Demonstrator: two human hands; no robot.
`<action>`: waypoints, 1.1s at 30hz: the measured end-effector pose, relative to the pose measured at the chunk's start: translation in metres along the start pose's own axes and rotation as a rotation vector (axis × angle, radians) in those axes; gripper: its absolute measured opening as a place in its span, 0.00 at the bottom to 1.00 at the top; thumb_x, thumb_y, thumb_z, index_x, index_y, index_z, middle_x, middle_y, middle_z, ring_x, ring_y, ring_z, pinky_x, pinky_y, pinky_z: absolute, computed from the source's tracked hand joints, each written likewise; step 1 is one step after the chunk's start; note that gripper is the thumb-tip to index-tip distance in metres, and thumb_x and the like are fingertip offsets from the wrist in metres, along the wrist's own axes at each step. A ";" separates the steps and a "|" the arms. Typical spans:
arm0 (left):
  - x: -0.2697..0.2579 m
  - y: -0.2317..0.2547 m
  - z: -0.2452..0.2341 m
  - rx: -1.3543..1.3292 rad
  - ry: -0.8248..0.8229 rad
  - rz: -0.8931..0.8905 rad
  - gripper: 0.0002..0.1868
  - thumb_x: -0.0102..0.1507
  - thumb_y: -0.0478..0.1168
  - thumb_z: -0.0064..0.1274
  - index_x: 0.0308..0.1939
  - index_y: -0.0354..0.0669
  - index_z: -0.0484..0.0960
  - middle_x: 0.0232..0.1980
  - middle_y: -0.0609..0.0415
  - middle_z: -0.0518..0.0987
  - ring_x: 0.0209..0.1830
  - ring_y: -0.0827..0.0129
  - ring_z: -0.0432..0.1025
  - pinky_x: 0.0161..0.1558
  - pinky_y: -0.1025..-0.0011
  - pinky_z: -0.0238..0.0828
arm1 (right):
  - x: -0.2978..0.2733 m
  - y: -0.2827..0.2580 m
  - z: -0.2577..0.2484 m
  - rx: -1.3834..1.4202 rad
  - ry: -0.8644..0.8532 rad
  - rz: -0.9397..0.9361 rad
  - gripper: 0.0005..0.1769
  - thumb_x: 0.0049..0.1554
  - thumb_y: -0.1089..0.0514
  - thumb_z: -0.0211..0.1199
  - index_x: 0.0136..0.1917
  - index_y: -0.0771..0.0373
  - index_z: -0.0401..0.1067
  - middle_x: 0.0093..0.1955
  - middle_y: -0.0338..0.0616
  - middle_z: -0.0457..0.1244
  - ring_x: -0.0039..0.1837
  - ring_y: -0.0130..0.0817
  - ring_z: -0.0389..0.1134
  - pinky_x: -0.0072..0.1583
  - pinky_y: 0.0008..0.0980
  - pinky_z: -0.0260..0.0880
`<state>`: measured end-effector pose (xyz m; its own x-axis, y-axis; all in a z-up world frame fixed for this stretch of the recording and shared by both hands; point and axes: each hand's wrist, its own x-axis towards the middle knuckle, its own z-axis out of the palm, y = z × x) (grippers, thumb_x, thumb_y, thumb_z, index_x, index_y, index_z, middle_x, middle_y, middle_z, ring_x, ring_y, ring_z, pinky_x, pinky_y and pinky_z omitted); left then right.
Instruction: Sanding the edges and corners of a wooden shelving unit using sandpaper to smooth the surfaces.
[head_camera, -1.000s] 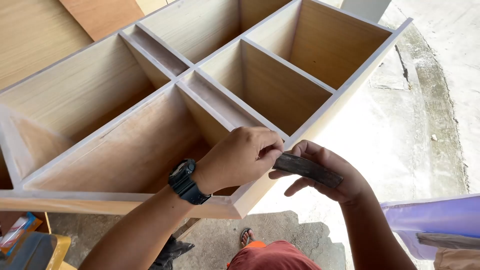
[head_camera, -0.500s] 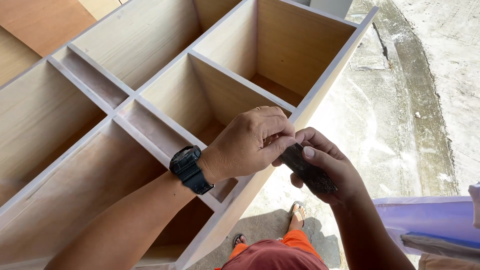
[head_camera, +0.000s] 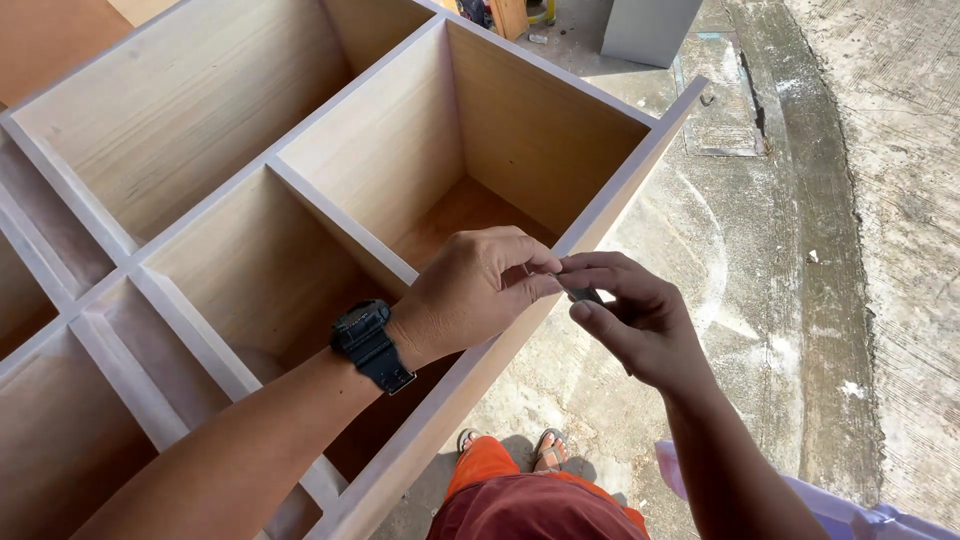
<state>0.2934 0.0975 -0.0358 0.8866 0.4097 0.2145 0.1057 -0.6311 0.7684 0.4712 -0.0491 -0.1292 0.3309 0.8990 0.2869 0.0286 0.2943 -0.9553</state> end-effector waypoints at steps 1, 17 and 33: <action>0.009 -0.004 -0.001 0.000 -0.003 -0.002 0.06 0.70 0.39 0.61 0.45 0.41 0.89 0.41 0.45 0.86 0.38 0.60 0.85 0.33 0.69 0.84 | 0.011 -0.004 -0.010 0.002 0.002 0.002 0.15 0.59 0.63 0.73 0.58 0.73 0.80 0.63 0.58 0.71 0.36 0.29 0.76 0.29 0.14 0.67; 0.026 -0.033 0.045 0.415 -0.227 -0.048 0.25 0.68 0.53 0.65 0.57 0.41 0.74 0.46 0.47 0.73 0.36 0.47 0.75 0.35 0.51 0.74 | 0.207 0.045 -0.171 -1.149 -0.285 -0.685 0.09 0.67 0.68 0.72 0.60 0.63 0.86 0.61 0.49 0.74 0.58 0.46 0.74 0.64 0.45 0.70; 0.014 0.002 0.122 0.755 0.026 -0.344 0.48 0.66 0.58 0.59 0.82 0.36 0.61 0.82 0.40 0.68 0.62 0.52 0.73 0.58 0.56 0.71 | 0.247 0.037 -0.193 -1.012 -0.587 -0.802 0.10 0.66 0.68 0.73 0.61 0.67 0.83 0.62 0.47 0.72 0.57 0.50 0.69 0.60 0.42 0.71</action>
<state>0.3605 0.0214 -0.1050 0.7401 0.6696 0.0622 0.6508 -0.7365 0.1846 0.7356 0.1210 -0.1076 -0.5244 0.6778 0.5154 0.7544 0.6505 -0.0878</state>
